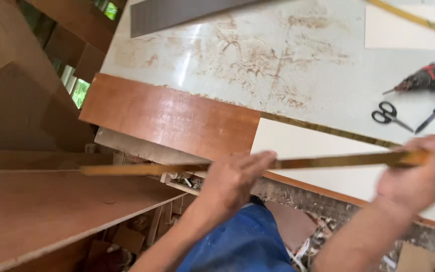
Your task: The person applies a gold-colored decorative trim strip to the edge of a wooden panel, pressing it down by hand and then attaching a white panel piece to the assembly.
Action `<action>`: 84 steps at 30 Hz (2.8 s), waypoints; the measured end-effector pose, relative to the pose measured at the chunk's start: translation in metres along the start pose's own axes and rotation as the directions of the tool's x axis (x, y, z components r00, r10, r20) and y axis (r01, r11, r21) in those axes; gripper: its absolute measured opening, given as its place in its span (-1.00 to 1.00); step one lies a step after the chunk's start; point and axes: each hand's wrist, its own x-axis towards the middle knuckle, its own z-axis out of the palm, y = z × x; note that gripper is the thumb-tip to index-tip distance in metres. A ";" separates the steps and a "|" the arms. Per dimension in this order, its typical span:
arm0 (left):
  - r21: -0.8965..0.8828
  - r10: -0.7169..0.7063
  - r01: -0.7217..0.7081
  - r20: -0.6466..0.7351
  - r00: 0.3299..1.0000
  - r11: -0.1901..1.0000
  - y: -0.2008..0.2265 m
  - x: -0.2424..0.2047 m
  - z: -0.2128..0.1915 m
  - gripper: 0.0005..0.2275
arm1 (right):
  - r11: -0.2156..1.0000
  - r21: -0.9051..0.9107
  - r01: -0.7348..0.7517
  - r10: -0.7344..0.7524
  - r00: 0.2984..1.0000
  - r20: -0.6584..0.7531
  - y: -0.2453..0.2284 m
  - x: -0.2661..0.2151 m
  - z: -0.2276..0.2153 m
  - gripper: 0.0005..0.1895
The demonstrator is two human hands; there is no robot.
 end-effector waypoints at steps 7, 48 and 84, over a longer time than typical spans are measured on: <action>0.329 0.059 -0.143 0.253 0.966 0.933 -0.120 0.009 0.002 -0.36 | 0.902 0.135 -0.409 0.430 0.878 -0.211 0.088 -0.070 0.037 -0.85; 0.140 -0.112 0.072 0.306 0.945 0.988 -0.377 0.026 -0.059 -0.75 | 0.455 -0.638 0.621 0.062 0.692 0.719 0.248 -0.058 0.109 -0.78; 0.146 0.073 -0.141 0.398 0.914 0.979 -0.418 0.047 -0.067 -0.81 | 0.599 -0.699 0.391 0.100 0.829 0.550 0.224 -0.059 0.123 -0.82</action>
